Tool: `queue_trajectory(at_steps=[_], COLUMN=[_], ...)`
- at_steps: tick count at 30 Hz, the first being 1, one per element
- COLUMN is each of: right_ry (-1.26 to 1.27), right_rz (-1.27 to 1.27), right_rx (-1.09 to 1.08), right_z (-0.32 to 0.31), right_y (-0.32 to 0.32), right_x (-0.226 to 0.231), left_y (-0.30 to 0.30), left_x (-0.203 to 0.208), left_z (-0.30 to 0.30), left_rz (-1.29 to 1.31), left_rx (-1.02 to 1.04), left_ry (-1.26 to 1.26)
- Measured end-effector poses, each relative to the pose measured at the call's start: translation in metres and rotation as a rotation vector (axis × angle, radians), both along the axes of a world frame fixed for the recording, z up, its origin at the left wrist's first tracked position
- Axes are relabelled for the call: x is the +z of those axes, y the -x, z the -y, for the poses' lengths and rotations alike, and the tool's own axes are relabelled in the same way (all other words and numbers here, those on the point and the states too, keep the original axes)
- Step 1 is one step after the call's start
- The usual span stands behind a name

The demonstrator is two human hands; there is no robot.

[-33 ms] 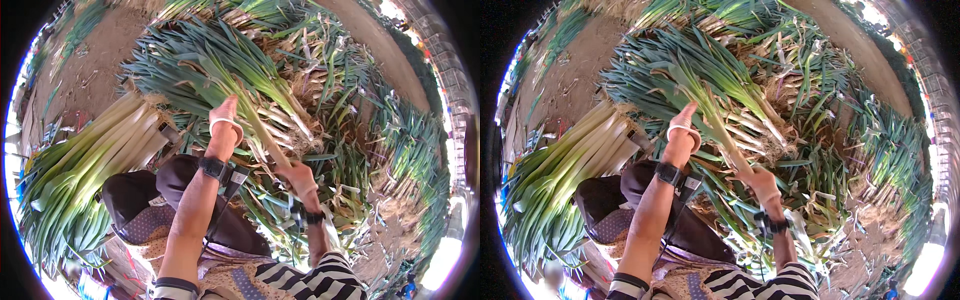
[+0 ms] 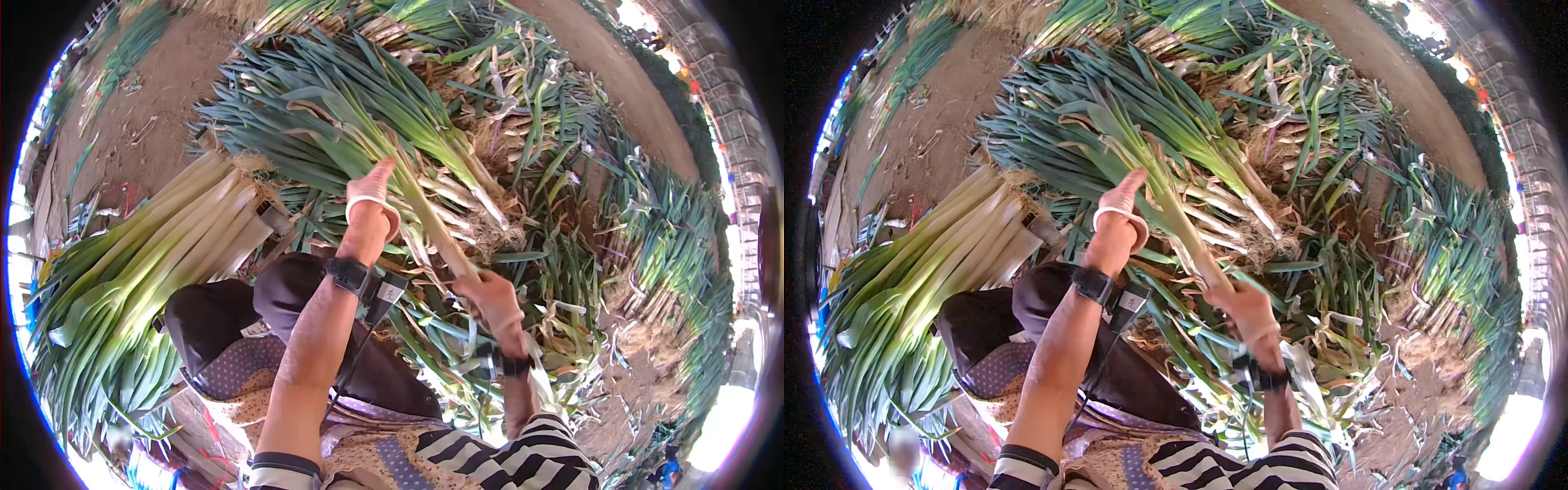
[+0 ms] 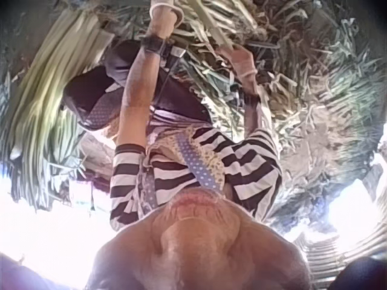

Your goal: Clean and sort leeks into a bundle.

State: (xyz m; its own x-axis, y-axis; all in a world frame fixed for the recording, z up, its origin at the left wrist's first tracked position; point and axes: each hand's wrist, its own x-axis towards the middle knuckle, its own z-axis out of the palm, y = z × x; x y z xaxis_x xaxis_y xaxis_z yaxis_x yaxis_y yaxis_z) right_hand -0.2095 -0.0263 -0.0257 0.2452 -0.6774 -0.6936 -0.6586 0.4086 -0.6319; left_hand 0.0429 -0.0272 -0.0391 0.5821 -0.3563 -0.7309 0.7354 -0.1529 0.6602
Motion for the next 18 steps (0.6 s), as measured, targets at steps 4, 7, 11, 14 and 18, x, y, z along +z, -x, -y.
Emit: queue_trajectory(at_steps=[4,7,11,14,18], right_ry=[0.218,0.882,1.091,1.217,1.256], right_rz=[-0.048,-0.208,-0.251,-0.263,-0.273], right_rx=[-0.074,0.189,0.157,0.077,0.045], right_z=[-0.046,-0.068,-0.068,-0.068,-0.07], right_y=[0.04,0.053,0.036,0.012,-0.009], right_x=[0.045,0.049,0.033,0.021,0.007], left_y=[0.042,0.051,0.065,0.065,0.049], left_x=[0.015,0.045,0.051,0.044,0.047], left_z=[0.004,-0.008,0.004,0.01,0.01], left_rz=[-0.052,0.027,0.322,0.602,0.336], left_rx=[-0.196,-0.318,-0.127,-0.017,-0.023], left_ry=[0.497,0.607,0.835,0.611,0.735])
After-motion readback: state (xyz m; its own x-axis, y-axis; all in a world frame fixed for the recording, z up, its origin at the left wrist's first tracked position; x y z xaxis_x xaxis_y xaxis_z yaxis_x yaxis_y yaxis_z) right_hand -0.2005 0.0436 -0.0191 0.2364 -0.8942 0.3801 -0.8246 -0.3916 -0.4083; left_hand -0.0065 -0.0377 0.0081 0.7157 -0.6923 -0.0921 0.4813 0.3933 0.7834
